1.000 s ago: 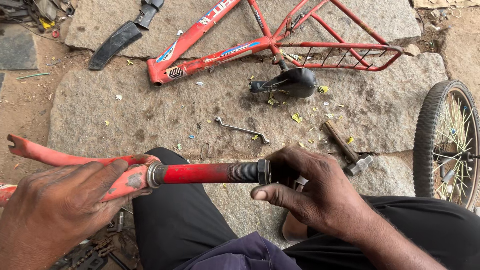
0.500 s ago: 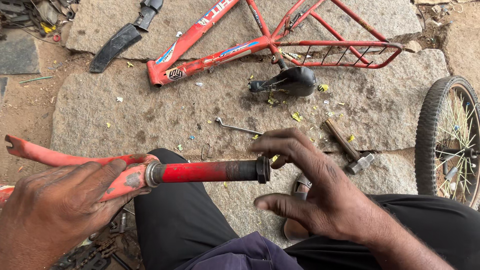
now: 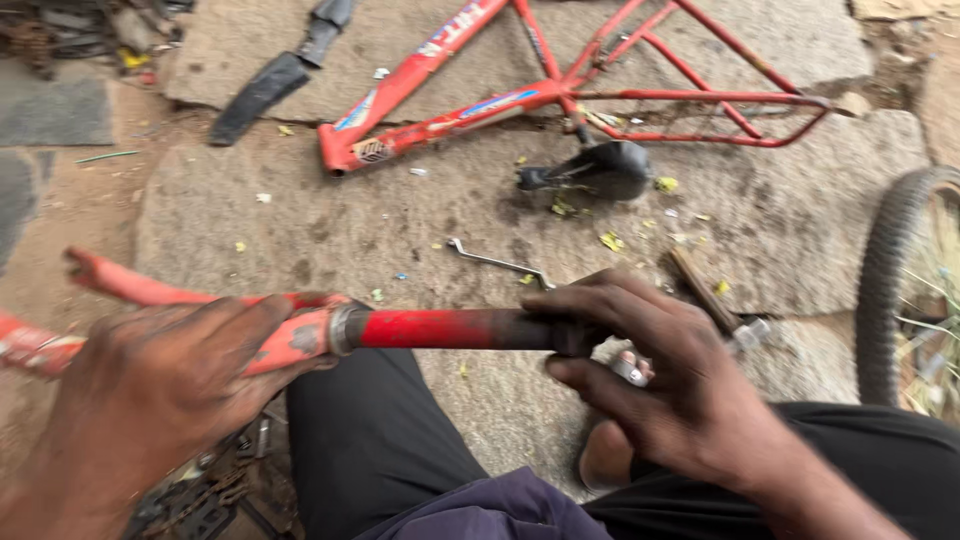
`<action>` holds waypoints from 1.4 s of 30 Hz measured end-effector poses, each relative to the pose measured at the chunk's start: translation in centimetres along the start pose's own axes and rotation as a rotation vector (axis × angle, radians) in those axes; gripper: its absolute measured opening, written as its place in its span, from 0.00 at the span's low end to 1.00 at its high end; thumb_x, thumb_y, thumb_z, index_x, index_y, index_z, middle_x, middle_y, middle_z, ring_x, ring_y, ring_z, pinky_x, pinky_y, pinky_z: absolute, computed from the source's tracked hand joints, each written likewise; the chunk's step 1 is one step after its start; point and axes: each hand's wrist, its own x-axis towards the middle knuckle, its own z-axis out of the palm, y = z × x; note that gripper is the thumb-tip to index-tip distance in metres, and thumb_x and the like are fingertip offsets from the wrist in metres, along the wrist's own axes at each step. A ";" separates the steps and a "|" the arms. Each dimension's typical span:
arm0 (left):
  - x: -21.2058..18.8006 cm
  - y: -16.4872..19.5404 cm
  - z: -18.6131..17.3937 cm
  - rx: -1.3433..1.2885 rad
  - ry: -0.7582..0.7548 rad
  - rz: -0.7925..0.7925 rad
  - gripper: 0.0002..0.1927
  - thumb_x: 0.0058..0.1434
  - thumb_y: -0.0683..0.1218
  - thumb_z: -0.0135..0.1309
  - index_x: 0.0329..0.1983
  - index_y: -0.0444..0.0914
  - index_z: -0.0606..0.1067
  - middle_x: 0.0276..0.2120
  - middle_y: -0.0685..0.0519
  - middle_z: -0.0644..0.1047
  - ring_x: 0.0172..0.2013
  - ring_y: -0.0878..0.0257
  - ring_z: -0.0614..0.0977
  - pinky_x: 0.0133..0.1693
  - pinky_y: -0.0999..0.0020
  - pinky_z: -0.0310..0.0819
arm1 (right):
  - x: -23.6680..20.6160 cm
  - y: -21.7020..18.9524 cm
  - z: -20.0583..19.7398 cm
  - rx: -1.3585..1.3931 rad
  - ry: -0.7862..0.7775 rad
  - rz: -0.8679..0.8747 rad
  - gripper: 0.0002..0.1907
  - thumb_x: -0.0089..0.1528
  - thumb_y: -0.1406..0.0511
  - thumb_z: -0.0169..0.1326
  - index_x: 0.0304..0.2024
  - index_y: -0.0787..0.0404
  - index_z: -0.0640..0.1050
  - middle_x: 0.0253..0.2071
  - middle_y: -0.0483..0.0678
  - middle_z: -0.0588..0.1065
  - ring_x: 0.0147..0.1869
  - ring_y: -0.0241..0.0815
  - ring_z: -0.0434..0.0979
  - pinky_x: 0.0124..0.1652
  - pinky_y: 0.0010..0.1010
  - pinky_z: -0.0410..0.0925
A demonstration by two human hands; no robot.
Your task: The person sits on the ground holding a red bicycle fork and works a black cylindrical headset component off the fork's steerer tube by hand, twisting and pulling it free. They then scrape residue off the fork crown and blades with their fingers, turn the fork over, and reach for a wrench lying on the ground.
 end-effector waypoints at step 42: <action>12.6 11.6 3.2 -2.618 0.284 -0.141 0.17 0.72 0.56 0.58 0.45 0.41 0.68 0.30 0.57 0.69 0.31 0.65 0.73 0.40 0.63 0.73 | 2.4 5.8 0.8 0.027 0.421 0.381 0.25 0.64 0.55 0.59 0.57 0.64 0.76 0.40 0.45 0.80 0.42 0.35 0.78 0.43 0.30 0.73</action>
